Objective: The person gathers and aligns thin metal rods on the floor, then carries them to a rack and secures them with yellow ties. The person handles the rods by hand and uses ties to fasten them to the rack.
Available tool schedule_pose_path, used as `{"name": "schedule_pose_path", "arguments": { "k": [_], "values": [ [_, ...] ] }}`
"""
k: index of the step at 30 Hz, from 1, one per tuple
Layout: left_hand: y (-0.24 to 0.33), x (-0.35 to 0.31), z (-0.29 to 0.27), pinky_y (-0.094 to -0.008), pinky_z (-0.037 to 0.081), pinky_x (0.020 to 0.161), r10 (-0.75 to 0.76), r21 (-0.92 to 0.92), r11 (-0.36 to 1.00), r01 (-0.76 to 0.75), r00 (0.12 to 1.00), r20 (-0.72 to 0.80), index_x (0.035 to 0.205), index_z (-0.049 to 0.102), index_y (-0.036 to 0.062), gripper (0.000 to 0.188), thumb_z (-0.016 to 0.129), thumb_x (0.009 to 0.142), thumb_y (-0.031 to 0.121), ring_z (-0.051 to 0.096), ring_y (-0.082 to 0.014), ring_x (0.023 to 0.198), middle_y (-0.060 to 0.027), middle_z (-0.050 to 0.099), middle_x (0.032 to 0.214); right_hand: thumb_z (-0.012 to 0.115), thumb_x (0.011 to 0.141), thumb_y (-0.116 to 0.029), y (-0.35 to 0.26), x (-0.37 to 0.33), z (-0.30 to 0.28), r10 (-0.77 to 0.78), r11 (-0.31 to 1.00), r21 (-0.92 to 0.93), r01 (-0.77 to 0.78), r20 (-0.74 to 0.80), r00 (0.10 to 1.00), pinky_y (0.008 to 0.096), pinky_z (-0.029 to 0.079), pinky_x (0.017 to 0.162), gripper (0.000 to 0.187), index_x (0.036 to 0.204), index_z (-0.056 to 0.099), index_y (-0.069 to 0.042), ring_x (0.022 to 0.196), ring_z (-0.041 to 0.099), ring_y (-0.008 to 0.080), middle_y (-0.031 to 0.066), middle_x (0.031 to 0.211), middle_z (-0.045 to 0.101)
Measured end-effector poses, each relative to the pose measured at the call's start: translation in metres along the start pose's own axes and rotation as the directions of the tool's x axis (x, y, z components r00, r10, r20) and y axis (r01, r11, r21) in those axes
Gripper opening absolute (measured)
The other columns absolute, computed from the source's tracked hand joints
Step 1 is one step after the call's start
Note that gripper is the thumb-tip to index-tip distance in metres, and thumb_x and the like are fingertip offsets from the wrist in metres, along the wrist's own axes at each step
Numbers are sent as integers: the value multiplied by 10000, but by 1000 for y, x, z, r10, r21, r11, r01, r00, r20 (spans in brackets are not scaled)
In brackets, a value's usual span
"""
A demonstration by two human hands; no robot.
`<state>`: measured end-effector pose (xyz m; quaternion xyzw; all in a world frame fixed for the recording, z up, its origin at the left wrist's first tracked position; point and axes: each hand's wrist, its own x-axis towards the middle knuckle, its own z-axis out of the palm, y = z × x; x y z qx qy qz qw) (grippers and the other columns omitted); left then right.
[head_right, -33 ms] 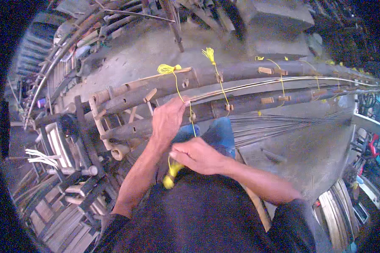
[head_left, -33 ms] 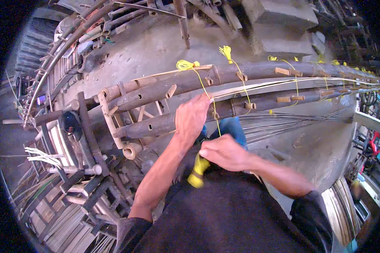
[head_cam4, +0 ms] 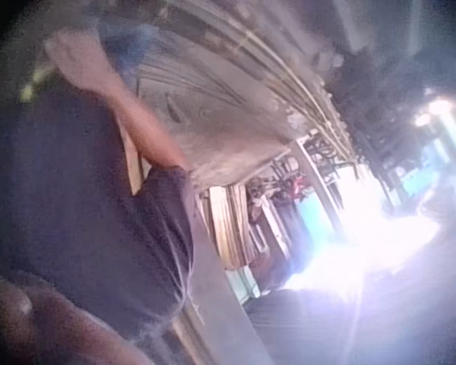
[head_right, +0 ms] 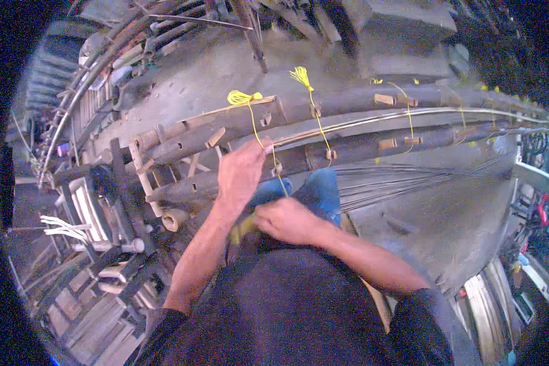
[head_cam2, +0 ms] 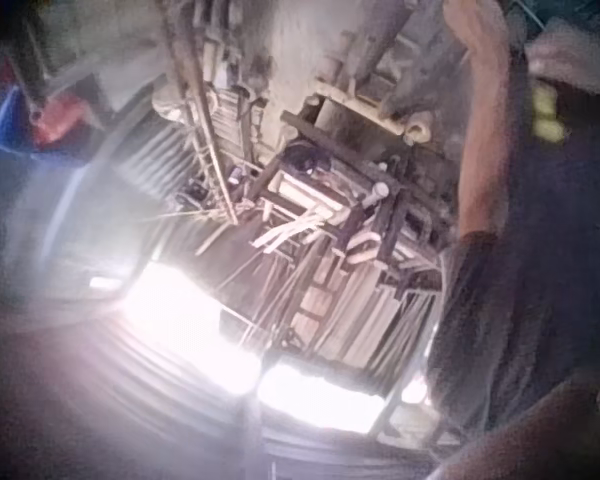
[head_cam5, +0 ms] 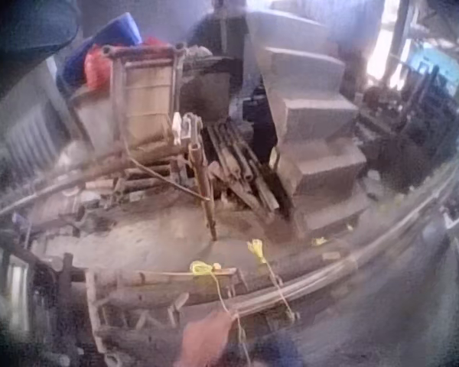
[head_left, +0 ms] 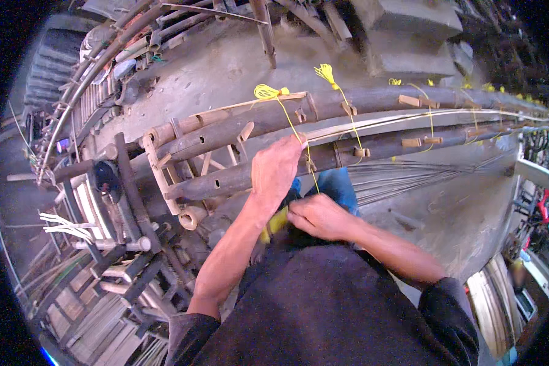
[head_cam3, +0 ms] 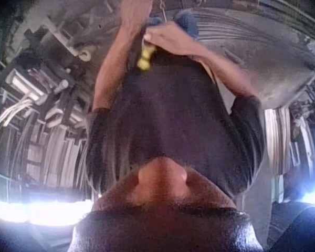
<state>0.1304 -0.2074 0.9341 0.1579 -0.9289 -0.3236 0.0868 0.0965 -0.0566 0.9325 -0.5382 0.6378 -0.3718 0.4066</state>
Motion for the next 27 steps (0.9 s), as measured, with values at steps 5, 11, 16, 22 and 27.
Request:
{"name": "schedule_pose_path", "arguments": {
  "k": [5,11,16,22,27],
  "values": [
    [45,68,-64,-320,489,647,-70,-675,716,177,981,182,889,620,59,118,566,855,159,617,-282,701,-134,647,842,493,832,-225,31,31,35,49,992,-112,-53,-38,998,479,514,577,235,717,593,-47,647,643,346,158,666,627],
    [-65,198,23,-431,464,671,-172,112,983,143,935,310,751,635,47,391,474,852,389,605,-347,712,-167,638,745,557,765,-221,37,7,38,17,915,-400,-56,-102,995,385,499,515,156,661,567,-106,552,619,246,70,580,592],
    [-74,190,5,-448,465,707,-55,128,991,34,985,161,851,639,42,381,504,877,398,628,-334,812,-180,656,843,647,729,-189,25,-7,-1,-181,974,-190,124,-322,930,414,504,737,166,855,611,-87,850,591,302,114,896,595],
    [6,56,-53,-427,494,738,-227,130,972,194,917,329,959,618,46,239,530,879,253,630,-325,870,-190,638,933,663,780,-171,32,6,-6,202,923,-71,-379,-747,633,371,484,770,220,962,598,-67,923,560,303,114,993,571],
    [10,39,-15,-406,452,894,-323,295,933,205,837,442,1133,596,70,455,679,776,339,621,-304,985,-208,633,1043,630,842,-142,29,-8,-6,681,566,701,-433,-102,725,326,479,804,184,1015,606,-84,1043,564,289,129,1133,582]
  ]
}}
